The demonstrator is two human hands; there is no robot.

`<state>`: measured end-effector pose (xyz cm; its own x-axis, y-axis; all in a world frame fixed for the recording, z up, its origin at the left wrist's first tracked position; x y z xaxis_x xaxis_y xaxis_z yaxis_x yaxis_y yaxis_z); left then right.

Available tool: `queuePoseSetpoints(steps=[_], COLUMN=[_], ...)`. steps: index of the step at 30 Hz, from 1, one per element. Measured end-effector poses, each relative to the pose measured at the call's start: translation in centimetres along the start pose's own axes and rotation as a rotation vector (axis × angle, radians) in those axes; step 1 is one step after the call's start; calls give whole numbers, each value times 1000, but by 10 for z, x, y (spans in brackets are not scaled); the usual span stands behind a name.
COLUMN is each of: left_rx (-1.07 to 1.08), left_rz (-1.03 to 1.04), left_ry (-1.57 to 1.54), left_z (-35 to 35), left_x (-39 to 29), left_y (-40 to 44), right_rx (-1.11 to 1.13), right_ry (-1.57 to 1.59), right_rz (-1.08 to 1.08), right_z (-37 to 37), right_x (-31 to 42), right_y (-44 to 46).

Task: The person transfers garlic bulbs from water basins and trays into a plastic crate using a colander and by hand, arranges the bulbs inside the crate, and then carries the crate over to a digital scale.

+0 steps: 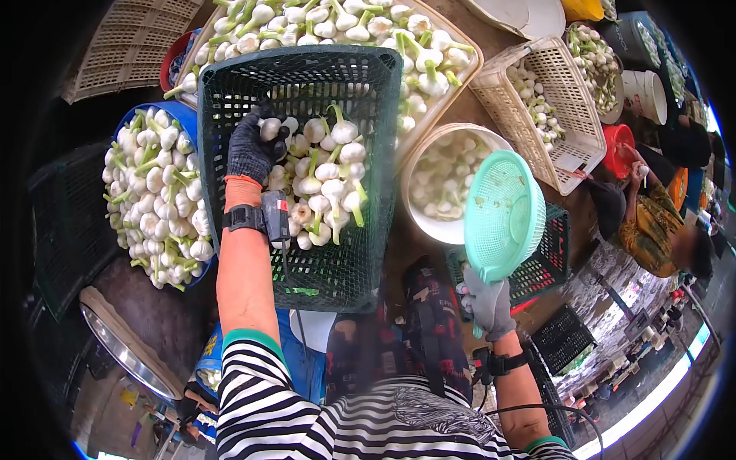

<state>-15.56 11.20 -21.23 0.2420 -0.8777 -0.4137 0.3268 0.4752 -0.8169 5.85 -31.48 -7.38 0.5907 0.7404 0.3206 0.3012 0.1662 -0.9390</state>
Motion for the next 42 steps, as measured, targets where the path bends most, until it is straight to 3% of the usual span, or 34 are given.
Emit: queuePoseSetpoints(steps=[2,3,6,7,9,14,18,19,22,25,28,29,31,32,33,35,36,38,41,42], left_rx=[-175,-167,-100,-46,-157,-158,-122,6,-94,43,-100,-193,-147,-37,91,69,53,72,245,267], left_rz=[-9,51,352,120,700,219,435,304,284,211,626,628,928,779,959,1160,854,631,404,497], left_ry=[537,980,1925,2231,2267,2272,2005,2146,2115,2155,1846,1881,1840,2007,2002,1987,1966,1965,2001,1978], left_z=[3,13,47,61,51,76,62,61,52,55,59,68,86,104,112,122,115,117,120,118], left_x=[-8,-17,-26,-7,15,21,5,13,21,19,-1,-4,16,37,58,80,89,90,81,76], left_y=[2,3,13,18,55,32,28,32,40,47,7,-13,-45,-52,-56,-53,-26,-2,2,3], right_rx=[7,11,12,29,61,2,-50,-44,-35,-28,-3,4,23,34,45,38,31,18,6,5], right_ry=[7,11,39,76,152,36,-33,-28,-21,-9,54,69,127,171,213,140,101,81,28,12], right_rz=[11,17,29,55,108,29,14,28,56,52,45,43,67,92,118,98,83,43,30,26], right_z=[1,1,2,3,3,9,8,9,12,13,11,9,5,3,4,9,11,11,4,3], right_x=[0,0,-3,-6,-13,-1,4,5,7,9,4,1,-7,-12,-16,-3,4,7,2,1], right_y=[0,0,0,1,5,-2,0,0,1,2,5,6,11,16,18,13,12,10,12,14])
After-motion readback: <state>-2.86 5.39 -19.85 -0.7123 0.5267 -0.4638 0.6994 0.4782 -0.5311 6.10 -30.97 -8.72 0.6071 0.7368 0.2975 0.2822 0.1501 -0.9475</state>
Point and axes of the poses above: each hand's wrist, its own y-axis towards the middle knuckle, its own z-axis out of the palm, x = y × z, the point moved 6 cm from there along y, towards the middle knuckle, and after that the axes turned 7 degrees about -y, right-handed, at the moved point
